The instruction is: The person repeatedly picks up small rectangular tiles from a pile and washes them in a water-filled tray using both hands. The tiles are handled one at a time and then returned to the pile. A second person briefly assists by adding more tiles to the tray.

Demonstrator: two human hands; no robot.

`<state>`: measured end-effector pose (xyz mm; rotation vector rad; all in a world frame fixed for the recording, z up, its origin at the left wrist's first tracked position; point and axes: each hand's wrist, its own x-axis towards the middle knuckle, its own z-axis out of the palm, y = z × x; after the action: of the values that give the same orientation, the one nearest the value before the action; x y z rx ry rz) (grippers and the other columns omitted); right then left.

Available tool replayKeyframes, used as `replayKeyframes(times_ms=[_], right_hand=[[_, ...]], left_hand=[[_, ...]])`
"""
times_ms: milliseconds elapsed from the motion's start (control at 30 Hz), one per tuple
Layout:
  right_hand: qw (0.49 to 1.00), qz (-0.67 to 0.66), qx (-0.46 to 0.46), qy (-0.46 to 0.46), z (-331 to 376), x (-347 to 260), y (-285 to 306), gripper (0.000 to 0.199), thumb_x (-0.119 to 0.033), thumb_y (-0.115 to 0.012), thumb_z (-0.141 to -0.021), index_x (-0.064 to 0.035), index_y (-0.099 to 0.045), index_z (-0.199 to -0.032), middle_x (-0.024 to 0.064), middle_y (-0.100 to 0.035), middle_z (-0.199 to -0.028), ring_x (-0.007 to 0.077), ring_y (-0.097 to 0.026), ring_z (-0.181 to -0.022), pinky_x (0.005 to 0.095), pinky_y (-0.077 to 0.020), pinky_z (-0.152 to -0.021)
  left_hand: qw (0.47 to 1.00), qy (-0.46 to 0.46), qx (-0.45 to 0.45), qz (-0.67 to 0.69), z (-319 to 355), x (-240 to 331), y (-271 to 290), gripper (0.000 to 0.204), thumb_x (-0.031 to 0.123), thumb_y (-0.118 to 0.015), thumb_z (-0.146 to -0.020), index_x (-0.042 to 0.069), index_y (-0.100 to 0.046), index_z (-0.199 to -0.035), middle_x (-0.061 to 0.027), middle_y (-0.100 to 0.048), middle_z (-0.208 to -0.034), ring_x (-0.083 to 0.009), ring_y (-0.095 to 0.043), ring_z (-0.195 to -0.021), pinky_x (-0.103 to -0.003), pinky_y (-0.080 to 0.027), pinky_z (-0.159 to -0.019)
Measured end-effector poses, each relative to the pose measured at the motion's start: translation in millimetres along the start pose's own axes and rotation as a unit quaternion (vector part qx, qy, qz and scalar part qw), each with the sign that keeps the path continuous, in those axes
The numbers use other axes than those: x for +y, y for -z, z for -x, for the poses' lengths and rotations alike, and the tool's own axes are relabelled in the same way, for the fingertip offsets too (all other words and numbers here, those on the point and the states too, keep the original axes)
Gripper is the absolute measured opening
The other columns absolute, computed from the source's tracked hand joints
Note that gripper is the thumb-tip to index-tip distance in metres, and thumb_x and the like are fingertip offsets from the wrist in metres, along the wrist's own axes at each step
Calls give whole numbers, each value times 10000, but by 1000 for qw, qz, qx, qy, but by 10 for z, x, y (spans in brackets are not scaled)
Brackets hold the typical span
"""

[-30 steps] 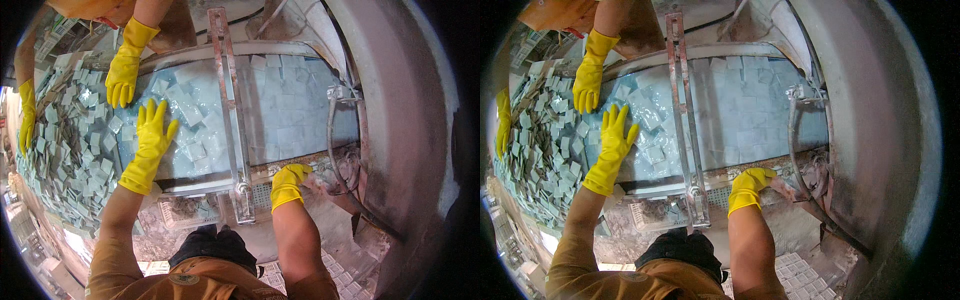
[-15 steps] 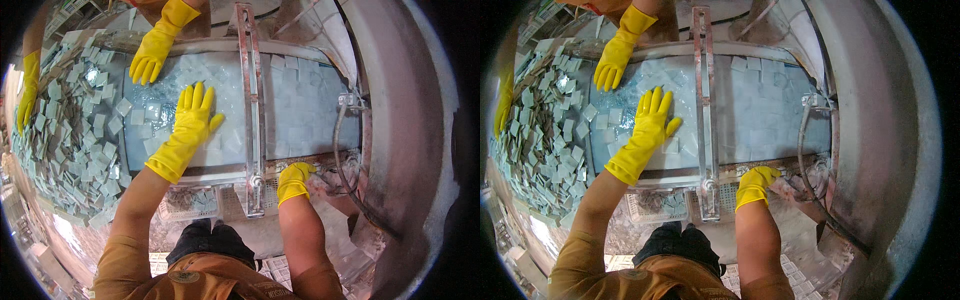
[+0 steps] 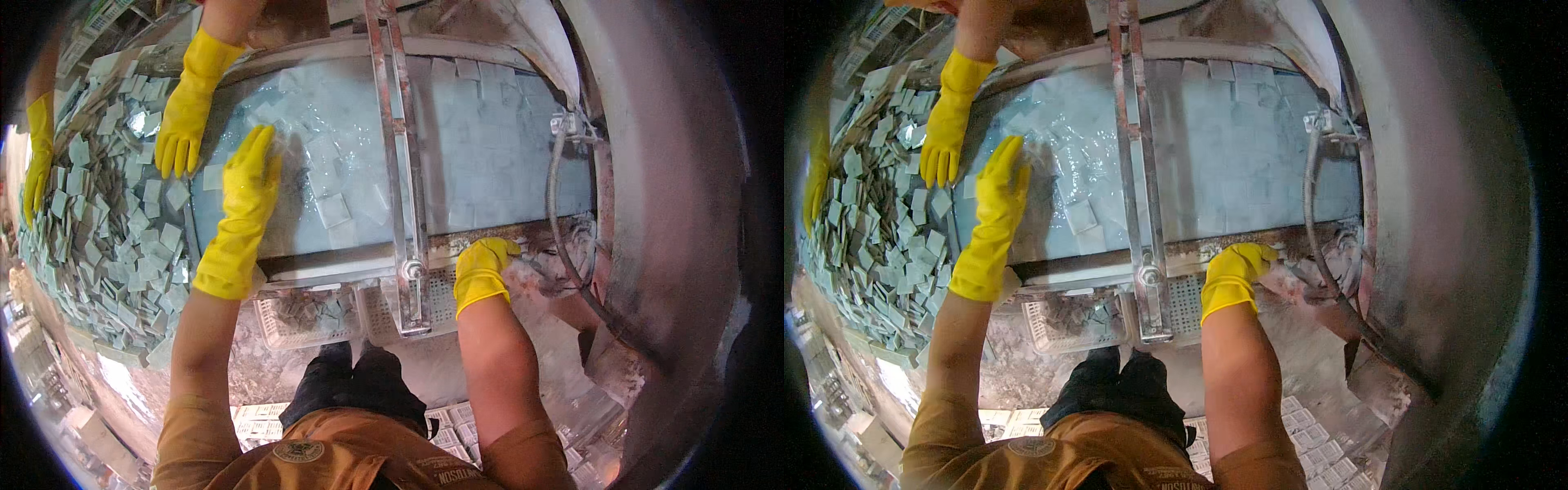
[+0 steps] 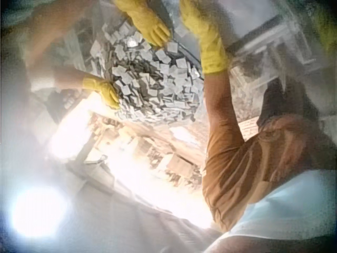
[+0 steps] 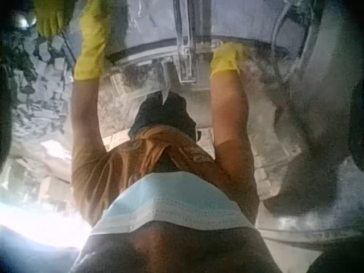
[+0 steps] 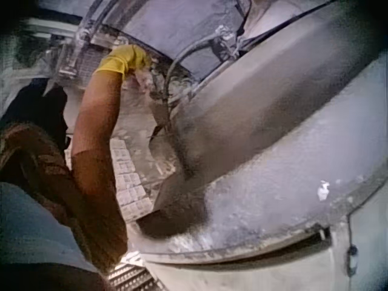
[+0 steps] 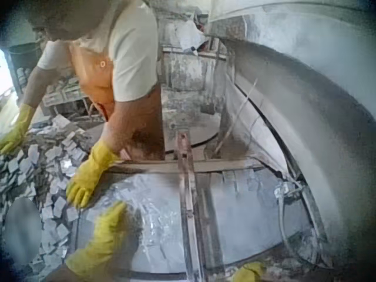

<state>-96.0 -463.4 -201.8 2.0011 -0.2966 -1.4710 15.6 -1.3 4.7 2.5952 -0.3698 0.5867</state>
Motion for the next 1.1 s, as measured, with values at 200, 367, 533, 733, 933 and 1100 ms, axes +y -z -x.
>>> replayKeyframes(times_ms=[200, 367, 533, 733, 933, 1100], right_hand=[[999, 32, -36, -6, 956, 693, 527, 548, -355, -429, -1148, -70, -524, -1606, 104, -658, -1530, 246, -649, -1367, 450, -487, -1142], [998, 49, -45, 8, 1056, 764, 582, 548, -317, -490, -1136, -66, -521, -1622, 114, -630, -1565, 231, -602, -1435, 531, -440, -1199], [985, 124, 28, 113, 1345, 817, 691, 446, -384, -664, -1051, -192, -745, -1446, 87, -751, -1414, 415, -680, -1327, 860, -457, -966], [988, 120, 18, 96, 1504, 832, 717, 464, -386, -628, -1080, -188, -707, -1491, 83, -723, -1464, 401, -664, -1358, 857, -410, -1041], [996, 67, -9, 55, 1148, 794, 600, 481, -386, -589, -1096, -178, -657, -1524, 78, -710, -1477, 363, -657, -1361, 770, -421, -1049], [999, 16, -15, 27, 1047, 745, 539, 495, -386, -556, -1109, -170, -615, -1550, 73, -699, -1488, 332, -651, -1363, 698, -430, -1056]], left_hand=[[980, 110, -163, -42, 711, 647, -156, 840, 365, -783, -959, 9, -430, -1633, -402, -360, -1664, -606, -358, -1520, -621, -281, -1283], [977, 124, -154, -78, 665, 1715, -524, 894, 417, -771, -952, 7, -402, -1656, -402, -336, -1671, -622, -324, -1525, -673, -226, -1288], [986, 40, -150, -52, 786, 1779, -561, 879, 386, -808, -857, 52, -509, -1613, -398, -407, -1630, -587, -375, -1514, -652, -240, -1294], [991, -45, -109, 66, 644, 1674, -385, 479, 197, -808, -849, 57, -703, -1294, -198, -669, -1393, -478, -636, -1278, -570, -511, -1092], [995, 40, -84, -34, 802, 689, 116, 290, 92, -728, -927, 53, -740, -1214, -203, -744, -1254, -442, -691, -1187, -504, -563, -1002], [990, 84, 65, -88, 622, 609, 83, 457, 198, -762, -945, 68, -710, -1379, -234, -718, -1302, -488, -649, -1202, -562, -488, -1095]])
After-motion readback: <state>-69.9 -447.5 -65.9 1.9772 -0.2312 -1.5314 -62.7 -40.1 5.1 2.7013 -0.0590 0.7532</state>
